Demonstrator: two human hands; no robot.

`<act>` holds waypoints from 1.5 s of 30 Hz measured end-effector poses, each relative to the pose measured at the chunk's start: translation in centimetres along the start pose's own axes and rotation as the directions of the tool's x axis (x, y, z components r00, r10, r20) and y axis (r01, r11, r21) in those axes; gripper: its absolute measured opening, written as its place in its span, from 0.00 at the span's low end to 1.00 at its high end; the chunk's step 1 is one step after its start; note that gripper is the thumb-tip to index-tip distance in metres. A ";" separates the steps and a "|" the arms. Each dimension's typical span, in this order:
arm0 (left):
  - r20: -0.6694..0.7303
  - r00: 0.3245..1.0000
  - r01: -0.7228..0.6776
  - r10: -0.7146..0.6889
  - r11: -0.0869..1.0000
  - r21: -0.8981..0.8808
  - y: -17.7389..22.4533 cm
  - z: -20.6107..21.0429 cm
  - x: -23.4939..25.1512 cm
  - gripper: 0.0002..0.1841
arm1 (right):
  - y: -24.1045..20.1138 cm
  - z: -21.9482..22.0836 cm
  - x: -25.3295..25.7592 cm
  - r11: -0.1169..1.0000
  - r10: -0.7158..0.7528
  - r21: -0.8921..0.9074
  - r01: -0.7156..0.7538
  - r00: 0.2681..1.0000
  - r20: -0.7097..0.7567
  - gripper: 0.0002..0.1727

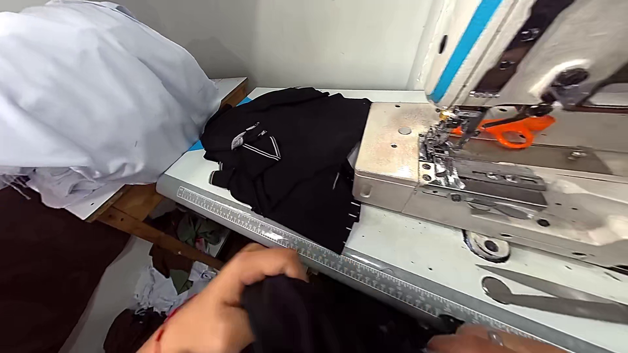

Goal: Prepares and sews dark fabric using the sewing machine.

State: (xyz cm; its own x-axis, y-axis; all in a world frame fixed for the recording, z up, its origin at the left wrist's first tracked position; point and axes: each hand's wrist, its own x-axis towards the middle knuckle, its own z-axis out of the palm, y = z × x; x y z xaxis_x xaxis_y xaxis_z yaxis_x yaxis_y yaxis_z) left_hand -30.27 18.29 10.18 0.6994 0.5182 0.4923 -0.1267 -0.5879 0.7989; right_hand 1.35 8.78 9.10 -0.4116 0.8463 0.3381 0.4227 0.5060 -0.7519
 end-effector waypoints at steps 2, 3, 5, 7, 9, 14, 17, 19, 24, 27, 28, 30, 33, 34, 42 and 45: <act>-0.166 0.983 -0.007 0.073 0.930 0.368 2.4 -1.5 0.0 0.13 | -0.3 -0.8 -0.1 1.000 -0.019 0.002 0.020 0.999 -0.037 0.13; -0.205 0.966 -0.015 0.159 0.823 0.567 3.4 -2.5 0.6 0.14 | -0.6 -0.9 0.0 0.998 -0.032 0.045 0.034 0.998 -0.062 0.12; -0.151 0.938 -0.028 0.312 0.503 0.864 4.7 -4.4 2.9 0.21 | -1.0 -0.7 0.5 0.993 -0.042 0.108 0.056 0.991 -0.128 0.12; -0.011 0.894 -0.113 0.448 0.248 0.962 4.5 -6.6 7.2 0.26 | -0.2 0.0 1.5 0.983 -0.005 0.177 0.043 0.978 -0.210 0.11; 0.090 0.860 -0.182 0.502 0.136 0.974 3.0 -8.3 12.1 0.21 | 1.7 1.1 2.4 0.963 0.067 0.269 0.020 0.949 -0.309 0.10; -0.169 0.985 0.140 0.045 0.375 0.916 -1.4 -4.1 15.4 0.29 | 5.4 4.3 3.8 0.801 0.375 0.590 -0.096 0.849 -0.371 0.07; -0.220 0.973 0.134 0.064 0.622 0.772 -3.2 4.2 9.0 0.14 | 6.4 5.6 3.7 0.704 0.475 0.700 -0.123 0.814 -0.335 0.07; -0.273 0.961 0.138 0.033 0.802 0.581 -4.9 8.8 4.8 0.17 | 6.4 6.0 3.3 0.659 0.465 0.745 -0.105 0.835 -0.293 0.08; -0.397 0.918 0.175 0.017 0.880 0.442 -7.8 13.5 1.1 0.13 | 5.5 7.0 2.8 0.706 0.385 0.705 -0.072 0.874 -0.297 0.08; -0.411 0.912 0.111 0.020 0.950 0.293 -8.4 13.2 0.7 0.12 | 5.6 7.0 2.7 0.792 0.335 0.610 -0.010 0.843 -0.421 0.11; -0.405 0.914 0.110 -0.005 0.966 0.236 -8.4 12.8 0.6 0.15 | 5.7 6.7 2.6 0.805 0.332 0.593 -0.006 0.833 -0.442 0.12; -0.404 0.914 0.103 -0.040 0.985 0.137 -8.3 12.0 0.6 0.16 | 5.7 6.1 2.4 0.818 0.338 0.576 -0.012 0.819 -0.464 0.13; -0.472 0.881 0.090 -0.040 0.992 0.084 -7.9 11.2 0.5 0.10 | 5.8 5.9 2.1 0.844 0.333 0.537 -0.014 0.798 -0.502 0.16; -0.504 0.864 0.094 -0.026 0.989 0.111 -7.6 11.2 0.5 0.06 | 6.0 6.1 2.1 0.889 0.300 0.456 -0.034 0.796 -0.526 0.17; -0.418 0.908 0.234 0.035 0.785 0.573 -4.0 10.9 -0.3 0.11 | 6.9 7.5 3.3 0.960 0.061 -0.169 -0.222 0.759 -0.649 0.18; -0.474 0.880 0.338 0.022 0.672 0.659 -3.7 9.4 -2.3 0.12 | 5.8 7.6 2.3 0.976 0.011 -0.149 -0.157 0.723 -0.691 0.12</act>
State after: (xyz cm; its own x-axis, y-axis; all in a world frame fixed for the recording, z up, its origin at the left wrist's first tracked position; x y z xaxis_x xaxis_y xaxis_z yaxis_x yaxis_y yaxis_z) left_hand -24.83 13.42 2.81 0.2793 0.7374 0.6150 0.6145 -0.6295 0.4755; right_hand -3.27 12.36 1.22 0.2645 0.7326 0.6271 0.5977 0.3858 -0.7028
